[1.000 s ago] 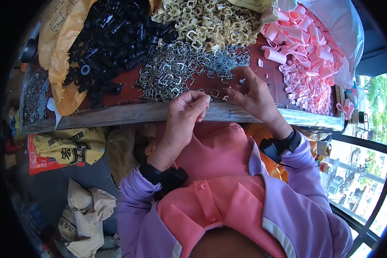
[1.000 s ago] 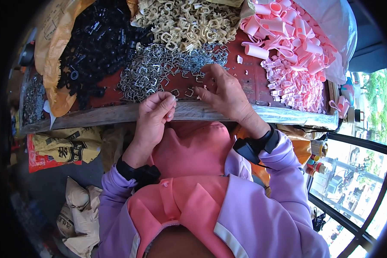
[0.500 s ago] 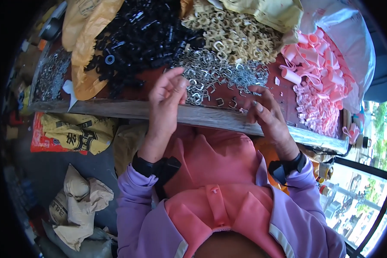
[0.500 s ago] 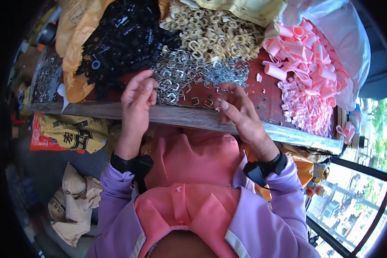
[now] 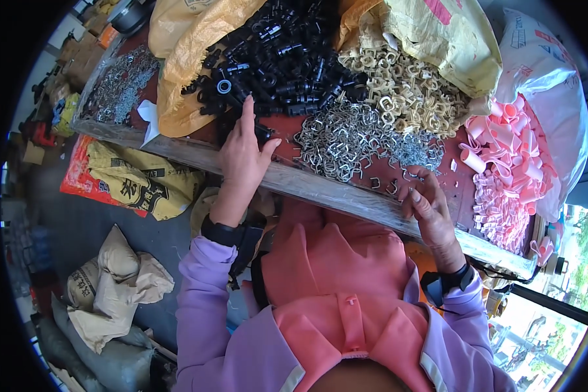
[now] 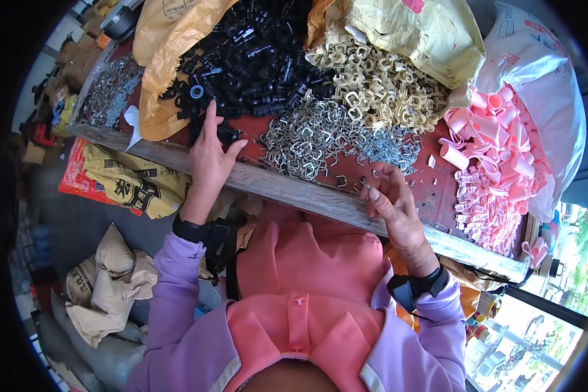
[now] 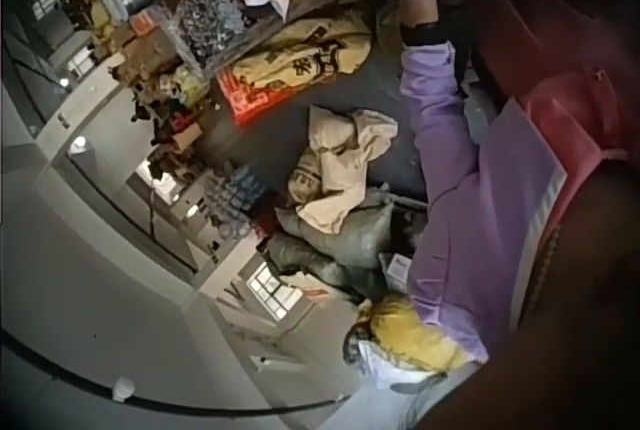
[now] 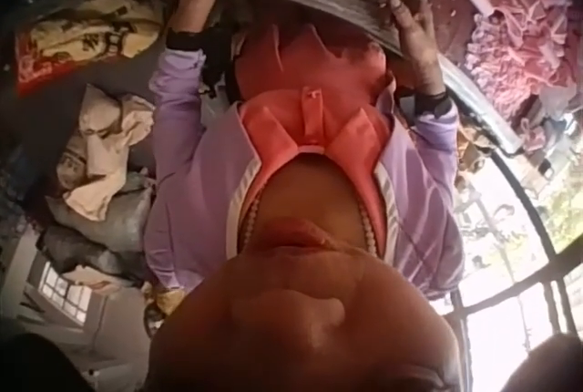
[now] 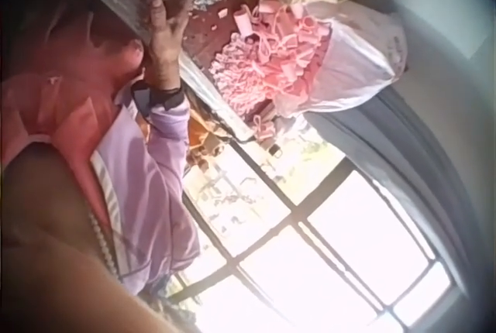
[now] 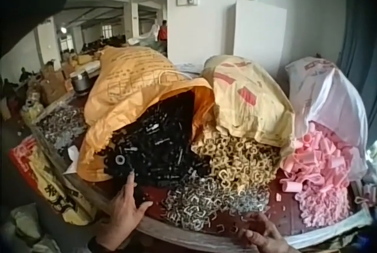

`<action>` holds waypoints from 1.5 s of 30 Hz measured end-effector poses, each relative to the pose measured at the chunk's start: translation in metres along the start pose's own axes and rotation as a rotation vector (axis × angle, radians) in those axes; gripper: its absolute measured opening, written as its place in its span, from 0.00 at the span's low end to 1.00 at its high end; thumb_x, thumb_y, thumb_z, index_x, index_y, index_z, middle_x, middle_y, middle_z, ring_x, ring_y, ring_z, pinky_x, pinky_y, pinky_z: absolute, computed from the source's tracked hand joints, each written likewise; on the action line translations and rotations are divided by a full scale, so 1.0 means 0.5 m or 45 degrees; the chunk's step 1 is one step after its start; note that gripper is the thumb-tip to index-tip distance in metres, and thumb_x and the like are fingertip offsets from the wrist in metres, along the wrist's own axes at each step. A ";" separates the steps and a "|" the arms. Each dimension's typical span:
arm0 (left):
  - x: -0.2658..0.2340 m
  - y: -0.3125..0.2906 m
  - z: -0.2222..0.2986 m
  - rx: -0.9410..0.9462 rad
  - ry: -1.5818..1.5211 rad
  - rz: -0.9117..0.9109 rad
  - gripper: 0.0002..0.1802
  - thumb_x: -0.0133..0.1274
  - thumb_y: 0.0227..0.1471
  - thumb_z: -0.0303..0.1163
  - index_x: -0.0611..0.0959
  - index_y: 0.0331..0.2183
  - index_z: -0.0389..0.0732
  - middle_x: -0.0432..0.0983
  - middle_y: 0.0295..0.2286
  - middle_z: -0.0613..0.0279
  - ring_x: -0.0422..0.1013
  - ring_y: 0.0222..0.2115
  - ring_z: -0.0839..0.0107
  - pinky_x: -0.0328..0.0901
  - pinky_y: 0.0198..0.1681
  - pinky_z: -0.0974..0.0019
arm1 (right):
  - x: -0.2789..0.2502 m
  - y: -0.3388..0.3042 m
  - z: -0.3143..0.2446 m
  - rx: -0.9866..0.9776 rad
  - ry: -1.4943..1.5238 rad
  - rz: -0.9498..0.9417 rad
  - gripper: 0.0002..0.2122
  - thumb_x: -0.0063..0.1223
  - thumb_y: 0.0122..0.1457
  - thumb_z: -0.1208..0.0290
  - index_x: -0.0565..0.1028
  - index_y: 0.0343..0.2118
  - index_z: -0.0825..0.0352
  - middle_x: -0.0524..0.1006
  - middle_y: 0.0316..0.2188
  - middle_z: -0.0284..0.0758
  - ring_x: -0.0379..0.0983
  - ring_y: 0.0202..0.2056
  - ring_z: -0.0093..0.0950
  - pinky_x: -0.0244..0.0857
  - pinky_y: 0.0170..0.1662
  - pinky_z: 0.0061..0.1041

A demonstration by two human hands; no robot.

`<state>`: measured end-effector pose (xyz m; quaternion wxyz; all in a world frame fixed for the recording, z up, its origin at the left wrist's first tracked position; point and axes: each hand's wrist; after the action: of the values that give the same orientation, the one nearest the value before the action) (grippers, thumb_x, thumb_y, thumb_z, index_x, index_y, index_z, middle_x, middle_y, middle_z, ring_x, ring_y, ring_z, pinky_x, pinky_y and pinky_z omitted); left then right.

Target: The person picks up a black plastic component and a metal clip by hand, then fits the clip onto the component. They then take a pink plastic sleeve and slide it over the assembled unit before setting it aside.

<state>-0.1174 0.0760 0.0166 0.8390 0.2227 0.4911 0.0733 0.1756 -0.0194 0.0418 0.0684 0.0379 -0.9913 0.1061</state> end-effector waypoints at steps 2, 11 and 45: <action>0.004 0.001 0.001 -0.060 -0.027 -0.033 0.43 0.56 0.35 0.33 0.53 0.52 0.42 0.69 0.37 0.54 0.68 0.32 0.57 0.63 0.33 0.61 | 0.000 -0.002 0.002 -0.001 -0.009 -0.003 0.30 0.54 0.45 0.57 0.56 0.46 0.69 0.67 0.24 0.31 0.59 0.18 0.16 0.50 0.21 0.10; 0.011 -0.003 0.011 0.172 -0.400 -0.124 0.42 0.56 0.35 0.27 0.52 0.52 0.41 0.70 0.37 0.56 0.70 0.29 0.61 0.65 0.30 0.66 | 0.001 -0.011 0.001 0.038 0.022 0.019 0.26 0.52 0.47 0.58 0.57 0.46 0.67 0.67 0.25 0.31 0.60 0.20 0.16 0.52 0.23 0.12; -0.029 -0.053 0.270 0.877 -0.879 -0.463 0.20 0.61 0.24 0.33 0.74 0.26 0.39 0.61 0.42 0.53 0.60 0.44 0.57 0.59 0.41 0.59 | 0.036 0.023 -0.022 0.220 1.027 -0.029 0.26 0.32 0.53 0.45 0.63 0.41 0.68 0.61 0.15 0.26 0.53 0.11 0.14 0.53 0.22 0.18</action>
<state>-0.0116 0.0069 0.0728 0.8294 0.4081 0.2121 -0.3171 0.1583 -0.0069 0.0526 0.4490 0.0096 -0.8720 0.1945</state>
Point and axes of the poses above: each hand's wrist, its own y-axis towards the middle knuckle, its own x-axis out of the palm, z = x × y
